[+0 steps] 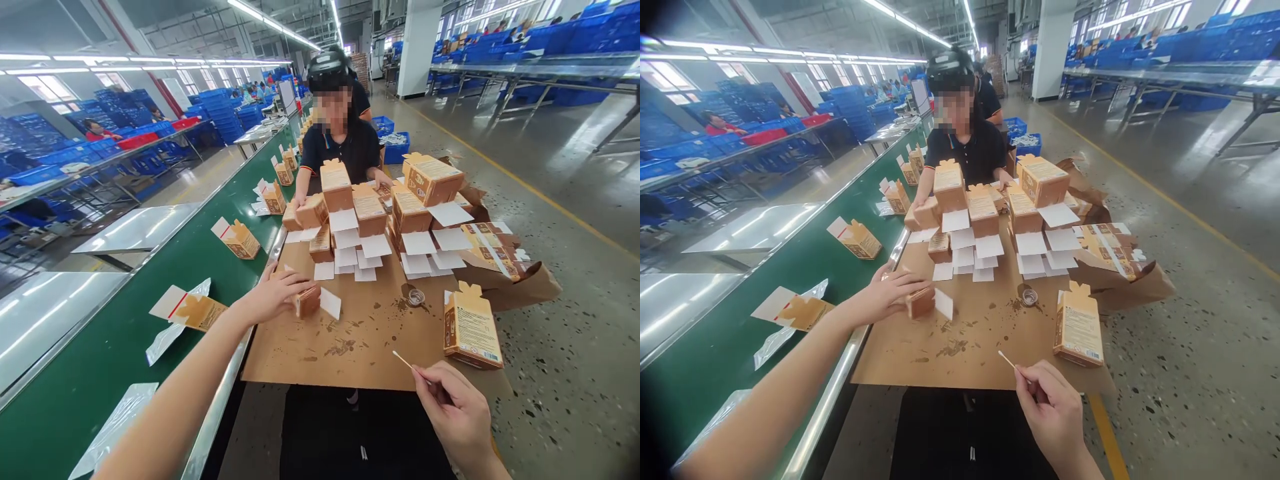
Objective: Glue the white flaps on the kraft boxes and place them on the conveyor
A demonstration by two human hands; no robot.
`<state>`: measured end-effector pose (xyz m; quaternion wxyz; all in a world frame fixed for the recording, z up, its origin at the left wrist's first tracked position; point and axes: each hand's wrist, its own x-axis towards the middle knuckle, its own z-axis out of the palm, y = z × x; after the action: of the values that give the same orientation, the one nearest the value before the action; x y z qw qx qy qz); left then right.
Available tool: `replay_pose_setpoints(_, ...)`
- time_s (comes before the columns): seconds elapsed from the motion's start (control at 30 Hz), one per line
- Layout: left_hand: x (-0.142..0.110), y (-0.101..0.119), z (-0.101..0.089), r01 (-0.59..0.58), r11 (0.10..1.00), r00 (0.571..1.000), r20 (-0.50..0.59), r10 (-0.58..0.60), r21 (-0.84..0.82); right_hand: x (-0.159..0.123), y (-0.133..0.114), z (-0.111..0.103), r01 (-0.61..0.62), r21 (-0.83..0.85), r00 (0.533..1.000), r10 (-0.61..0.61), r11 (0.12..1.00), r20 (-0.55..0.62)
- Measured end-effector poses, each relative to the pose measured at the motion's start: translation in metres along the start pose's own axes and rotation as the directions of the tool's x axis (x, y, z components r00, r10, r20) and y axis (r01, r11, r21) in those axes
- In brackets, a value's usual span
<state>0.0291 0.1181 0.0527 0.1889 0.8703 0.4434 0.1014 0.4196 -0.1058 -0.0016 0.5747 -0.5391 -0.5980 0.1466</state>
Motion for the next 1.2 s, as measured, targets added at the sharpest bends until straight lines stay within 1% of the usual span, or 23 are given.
replay_pose_setpoints(0.07,-0.007,0.007,-0.008,-0.015,0.999,0.993,0.117,0.019,-0.032,-0.003,-0.001,0.000,-0.011,0.002,1.000,0.011,1.000,0.008)
replay_pose_setpoints(0.13,-0.011,0.019,-0.014,0.001,0.996,0.980,0.199,0.016,-0.085,-0.005,-0.001,0.003,-0.026,0.018,0.999,0.025,1.000,0.031)
replay_pose_setpoints(0.2,-0.016,0.033,-0.016,0.008,0.987,0.979,0.203,0.025,-0.161,-0.005,-0.001,0.010,-0.046,0.037,0.997,0.043,0.998,0.064)
replay_pose_setpoints(0.23,-0.020,0.039,-0.014,0.011,0.979,0.986,0.164,0.023,-0.205,-0.005,0.000,0.013,-0.055,0.046,0.996,0.052,0.997,0.076)
replay_pose_setpoints(0.27,-0.026,0.043,-0.009,0.022,0.967,0.996,0.086,0.000,-0.255,-0.005,0.000,0.016,-0.062,0.053,0.995,0.057,0.997,0.083)
replay_pose_setpoints(0.3,-0.033,0.046,-0.001,0.048,0.950,0.997,-0.037,-0.062,-0.310,-0.005,0.001,0.018,-0.066,0.058,0.995,0.061,0.996,0.083)
replay_pose_setpoints(0.33,-0.041,0.048,0.010,0.090,0.923,0.966,-0.192,-0.172,-0.374,-0.005,0.003,0.019,-0.071,0.061,0.995,0.066,0.996,0.080)
replay_pose_setpoints(0.37,-0.049,0.048,0.025,0.148,0.881,0.882,-0.342,-0.323,-0.450,-0.006,0.004,0.019,-0.075,0.064,0.995,0.070,0.995,0.075)
replay_pose_setpoints(0.4,-0.056,0.047,0.041,0.206,0.818,0.749,-0.452,-0.485,-0.538,-0.006,0.006,0.019,-0.079,0.065,0.995,0.074,0.995,0.074)
replay_pose_setpoints(0.43,-0.060,0.046,0.059,0.258,0.737,0.599,-0.495,-0.629,-0.624,-0.006,0.007,0.019,-0.082,0.063,0.994,0.077,0.995,0.074)
replay_pose_setpoints(0.47,-0.061,0.046,0.077,0.299,0.653,0.481,-0.481,-0.733,-0.696,-0.006,0.009,0.019,-0.083,0.060,0.994,0.078,0.995,0.079)
replay_pose_setpoints(0.5,-0.059,0.046,0.094,0.335,0.580,0.410,-0.439,-0.799,-0.742,-0.005,0.010,0.020,-0.082,0.054,0.993,0.077,0.995,0.087)
replay_pose_setpoints(0.53,-0.054,0.049,0.110,0.372,0.531,0.386,-0.394,-0.835,-0.762,-0.005,0.011,0.022,-0.074,0.048,0.993,0.069,0.996,0.099)
replay_pose_setpoints(0.6,-0.043,0.057,0.132,0.445,0.509,0.401,-0.344,-0.849,-0.737,-0.002,0.012,0.031,-0.041,0.032,0.990,0.036,0.999,0.136)
replay_pose_setpoints(0.67,-0.034,0.070,0.146,0.468,0.548,0.435,-0.359,-0.826,-0.693,0.000,0.012,0.045,0.013,0.000,0.979,-0.013,1.000,0.205)
replay_pose_setpoints(0.7,-0.032,0.078,0.150,0.436,0.573,0.463,-0.373,-0.804,-0.694,0.000,0.013,0.053,0.047,-0.026,0.968,-0.039,0.999,0.248)
replay_pose_setpoints(0.77,-0.031,0.093,0.154,0.287,0.601,0.532,-0.398,-0.747,-0.746,-0.001,0.014,0.068,0.106,-0.074,0.940,-0.076,0.992,0.333)
replay_pose_setpoints(0.83,-0.032,0.106,0.157,0.130,0.564,0.587,-0.395,-0.707,-0.816,-0.005,0.018,0.079,0.146,-0.099,0.914,-0.096,0.984,0.393)
replay_pose_setpoints(0.87,-0.033,0.112,0.158,0.079,0.533,0.601,-0.387,-0.700,-0.842,-0.007,0.021,0.083,0.156,-0.105,0.904,-0.100,0.982,0.416)
replay_pose_setpoints(0.93,-0.032,0.118,0.160,0.025,0.485,0.606,-0.373,-0.702,-0.874,-0.010,0.027,0.087,0.172,-0.115,0.887,-0.103,0.978,0.451)
replay_pose_setpoints(1.0,-0.031,0.118,0.161,0.001,0.456,0.600,-0.365,-0.712,-0.890,-0.012,0.031,0.088,0.176,-0.133,0.880,-0.096,0.975,0.465)
replay_pose_setpoints(1.1,-0.031,0.113,0.163,0.005,0.428,0.585,-0.345,-0.734,-0.904,-0.011,0.034,0.084,0.152,-0.157,0.895,-0.068,0.976,0.441)
replay_pose_setpoints(1.2,-0.037,0.114,0.164,0.038,0.433,0.619,-0.319,-0.718,-0.901,-0.008,0.031,0.073,0.118,-0.152,0.923,-0.052,0.981,0.382)
